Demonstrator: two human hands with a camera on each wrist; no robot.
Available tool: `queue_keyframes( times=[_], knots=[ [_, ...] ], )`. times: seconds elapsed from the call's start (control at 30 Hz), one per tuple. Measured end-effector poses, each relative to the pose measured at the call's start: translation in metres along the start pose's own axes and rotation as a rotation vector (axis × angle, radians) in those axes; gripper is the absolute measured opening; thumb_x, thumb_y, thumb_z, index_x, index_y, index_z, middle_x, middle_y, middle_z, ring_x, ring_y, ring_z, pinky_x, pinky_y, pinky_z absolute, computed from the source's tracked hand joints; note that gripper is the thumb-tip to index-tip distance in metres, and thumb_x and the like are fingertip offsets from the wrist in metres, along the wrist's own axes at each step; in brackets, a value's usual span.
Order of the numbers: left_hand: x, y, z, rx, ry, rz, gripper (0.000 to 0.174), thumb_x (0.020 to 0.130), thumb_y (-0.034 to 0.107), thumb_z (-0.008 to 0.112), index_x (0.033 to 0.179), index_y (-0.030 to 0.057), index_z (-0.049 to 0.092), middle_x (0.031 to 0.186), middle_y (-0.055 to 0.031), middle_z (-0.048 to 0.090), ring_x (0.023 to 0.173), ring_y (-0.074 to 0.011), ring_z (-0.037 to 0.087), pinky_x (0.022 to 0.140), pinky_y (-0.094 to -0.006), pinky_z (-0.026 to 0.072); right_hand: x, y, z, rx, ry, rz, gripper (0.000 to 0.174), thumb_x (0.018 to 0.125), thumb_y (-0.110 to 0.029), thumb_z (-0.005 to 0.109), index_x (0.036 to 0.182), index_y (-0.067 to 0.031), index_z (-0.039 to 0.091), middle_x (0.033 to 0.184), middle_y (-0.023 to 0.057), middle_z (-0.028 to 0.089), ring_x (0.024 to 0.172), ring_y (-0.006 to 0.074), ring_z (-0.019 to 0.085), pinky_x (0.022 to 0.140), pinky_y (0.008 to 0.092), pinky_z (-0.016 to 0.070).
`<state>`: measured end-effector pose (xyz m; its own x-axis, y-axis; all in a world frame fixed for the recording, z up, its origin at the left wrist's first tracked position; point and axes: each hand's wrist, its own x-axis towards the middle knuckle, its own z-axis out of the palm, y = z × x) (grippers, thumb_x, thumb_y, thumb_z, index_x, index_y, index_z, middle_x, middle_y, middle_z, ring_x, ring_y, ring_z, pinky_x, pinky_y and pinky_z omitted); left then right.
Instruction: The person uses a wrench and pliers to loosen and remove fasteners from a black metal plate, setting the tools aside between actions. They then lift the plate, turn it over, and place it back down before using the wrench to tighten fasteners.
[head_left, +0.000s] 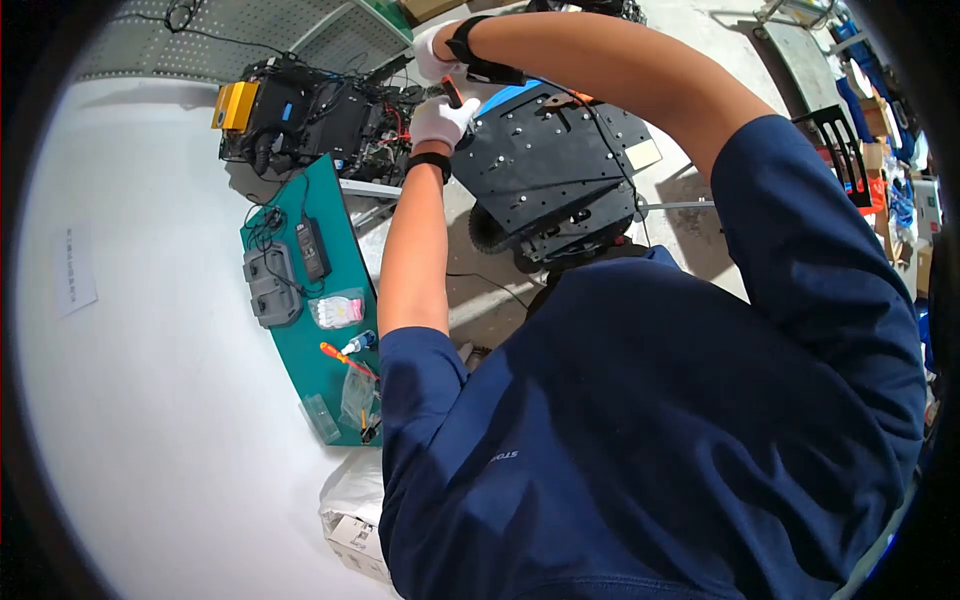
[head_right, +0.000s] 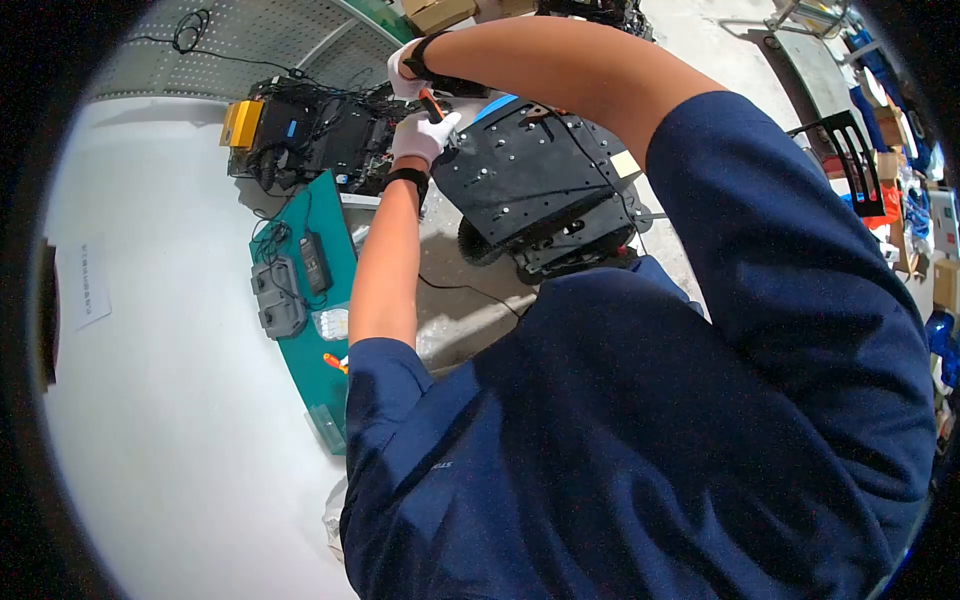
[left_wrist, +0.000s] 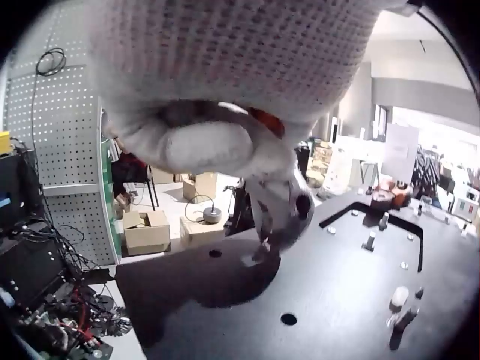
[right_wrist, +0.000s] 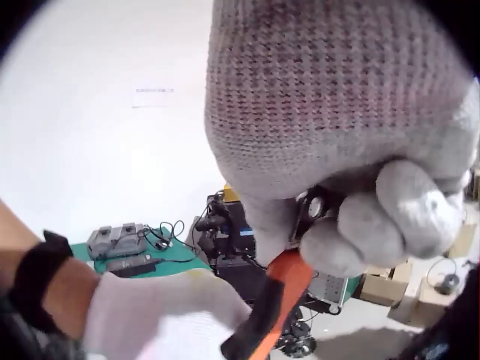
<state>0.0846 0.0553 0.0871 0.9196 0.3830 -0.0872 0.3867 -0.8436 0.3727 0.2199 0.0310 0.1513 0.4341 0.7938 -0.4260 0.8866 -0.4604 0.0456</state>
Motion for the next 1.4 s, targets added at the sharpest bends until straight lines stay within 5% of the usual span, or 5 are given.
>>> queue_keyframes(
  times=[0.13, 0.57, 0.9, 1.27, 1.4],
  knots=[
    [-0.004, -0.012, -0.01, -0.555, -0.103, 0.215, 0.035, 0.081, 0.028, 0.073, 0.105, 0.004, 0.067, 0.095, -0.0009, 0.069, 0.083, -0.0109, 0.061, 0.074, -0.0261, 0.0475, -0.011, -0.005, -0.013, -0.147, 0.005, -0.105, 0.027, 0.079, -0.024, 0.065, 0.096, -0.0043, 0.073, 0.093, 0.0091, 0.07, 0.081, 0.026, 0.065, 0.071, 0.0374, 0.0527],
    [-0.03, -0.048, -0.001, -0.429, 0.155, 0.226, 0.037, 0.07, 0.021, 0.083, 0.094, -0.0016, 0.066, 0.084, -0.0111, 0.07, 0.075, -0.0222, 0.065, 0.072, -0.032, 0.05, -0.073, -0.063, -0.046, -0.369, 0.098, -0.655, 0.04, 0.071, -0.027, 0.076, 0.099, 0.0016, 0.069, 0.098, 0.0157, 0.069, 0.094, 0.0305, 0.066, 0.074, 0.0427, 0.0547],
    [-0.051, -0.027, -0.005, -0.182, 0.334, 0.17, 0.035, 0.073, 0.037, 0.076, 0.082, 0.0042, 0.069, 0.079, -0.0125, 0.07, 0.075, -0.0302, 0.067, 0.067, -0.036, 0.0509, -0.106, -0.064, -0.033, 0.062, 0.169, -0.109, 0.058, 0.085, -0.062, 0.051, 0.101, -0.0101, 0.072, 0.099, 0.0083, 0.07, 0.093, 0.0281, 0.066, 0.077, 0.0401, 0.0525],
    [-0.059, 0.0, 0.007, -0.038, 0.233, -0.122, 0.038, 0.077, 0.034, 0.068, 0.103, 0.0061, 0.067, 0.1, -0.0152, 0.07, 0.098, -0.0314, 0.065, 0.08, -0.0379, 0.0504, -0.041, -0.072, 0.025, 0.185, 0.128, -0.005, 0.03, 0.073, -0.029, 0.06, 0.095, -0.015, 0.075, 0.095, 0.006, 0.071, 0.087, 0.0268, 0.067, 0.077, 0.0435, 0.0528],
    [-0.033, -0.03, 0.021, -0.26, 0.154, 0.196, 0.042, 0.078, 0.032, 0.073, 0.108, 0.0053, 0.06, 0.108, -0.0162, 0.065, 0.103, -0.0262, 0.061, 0.083, -0.0335, 0.0465, -0.041, -0.062, 0.021, 0.051, -0.044, -0.075, 0.024, 0.071, -0.025, 0.063, 0.089, -0.0149, 0.075, 0.094, 0.0043, 0.07, 0.082, 0.0243, 0.065, 0.076, 0.0406, 0.052]
  ],
)
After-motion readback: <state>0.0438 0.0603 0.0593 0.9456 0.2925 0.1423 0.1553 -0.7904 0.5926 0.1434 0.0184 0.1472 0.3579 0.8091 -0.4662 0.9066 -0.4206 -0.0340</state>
